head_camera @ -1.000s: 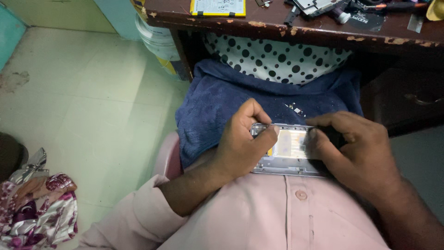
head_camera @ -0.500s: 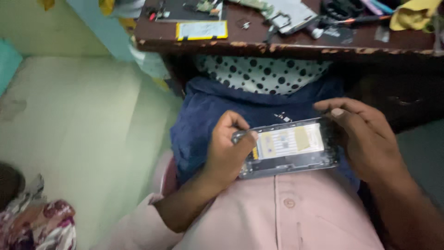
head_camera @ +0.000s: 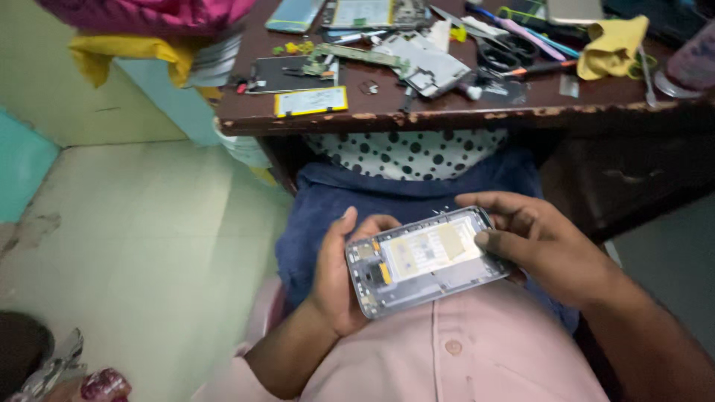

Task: The person wipes the back and internal frame of a disassembled smartphone with a yellow cloth. They then place a black plastic bracket over the camera module, connect a ribbon cable, and handle a small metal screw before picking up a green circuit board.

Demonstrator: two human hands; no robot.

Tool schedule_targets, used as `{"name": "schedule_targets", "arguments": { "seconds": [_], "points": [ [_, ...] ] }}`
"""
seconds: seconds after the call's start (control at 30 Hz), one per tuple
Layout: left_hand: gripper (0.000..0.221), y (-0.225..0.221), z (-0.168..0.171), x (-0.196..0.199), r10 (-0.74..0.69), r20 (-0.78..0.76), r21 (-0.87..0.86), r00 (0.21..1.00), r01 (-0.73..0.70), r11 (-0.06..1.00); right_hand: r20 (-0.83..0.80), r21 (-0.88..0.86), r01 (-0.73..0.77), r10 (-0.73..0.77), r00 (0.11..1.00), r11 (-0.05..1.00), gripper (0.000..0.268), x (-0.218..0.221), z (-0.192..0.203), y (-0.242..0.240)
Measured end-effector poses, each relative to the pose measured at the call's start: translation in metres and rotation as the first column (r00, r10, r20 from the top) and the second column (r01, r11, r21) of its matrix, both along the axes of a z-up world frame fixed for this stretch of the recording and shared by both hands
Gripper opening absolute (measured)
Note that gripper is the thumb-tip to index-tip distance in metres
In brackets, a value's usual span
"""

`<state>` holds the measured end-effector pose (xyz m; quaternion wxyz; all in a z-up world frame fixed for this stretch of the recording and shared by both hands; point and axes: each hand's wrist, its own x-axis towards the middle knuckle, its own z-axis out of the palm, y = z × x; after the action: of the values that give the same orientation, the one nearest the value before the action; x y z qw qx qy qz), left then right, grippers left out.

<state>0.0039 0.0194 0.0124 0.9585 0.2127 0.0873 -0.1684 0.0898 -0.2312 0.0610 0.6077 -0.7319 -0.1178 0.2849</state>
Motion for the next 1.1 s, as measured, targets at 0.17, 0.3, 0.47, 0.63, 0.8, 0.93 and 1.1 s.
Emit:
{"name": "schedule_targets", "arguments": {
  "seconds": [0.17,0.3,0.47,0.63,0.8,0.93,1.1],
  "points": [
    [0.082,0.000,-0.015,0.007,-0.270,-0.017,-0.352,0.963,0.247,0.903,0.065,0.094,-0.165,0.159,0.985,0.982,0.053,0.012,0.005,0.018],
    [0.092,0.002,-0.033,0.006,-0.370,0.129,-0.590,0.920,0.371,0.717,0.009,0.029,-0.137,0.137,0.991,0.990,0.041,0.020,0.011,0.043],
    [0.096,0.006,-0.037,-0.002,-0.353,0.301,-0.432,0.886,0.456,0.778,0.093,-0.030,-0.167,0.169,0.981,0.985,0.035,0.021,0.010,0.064],
    [0.106,0.001,-0.030,0.000,-0.327,0.349,-0.485,0.878,0.468,0.739,0.133,-0.028,-0.158,0.160,0.978,0.987,0.035,0.023,0.004,0.061],
    [0.109,-0.001,-0.023,0.000,-0.298,0.358,-0.565,0.885,0.459,0.685,0.223,0.023,-0.163,0.154,0.963,0.986,0.030,0.040,0.002,0.058],
    [0.108,0.000,-0.025,-0.003,-0.277,0.419,-0.550,0.865,0.485,0.680,0.195,0.033,-0.098,0.090,0.977,0.995,0.026,0.046,-0.006,0.057],
    [0.114,0.001,-0.036,0.003,-0.282,0.356,-0.500,0.891,0.437,0.748,0.192,-0.013,-0.097,0.098,0.976,0.995,0.024,0.044,-0.016,0.053]
  ]
}}
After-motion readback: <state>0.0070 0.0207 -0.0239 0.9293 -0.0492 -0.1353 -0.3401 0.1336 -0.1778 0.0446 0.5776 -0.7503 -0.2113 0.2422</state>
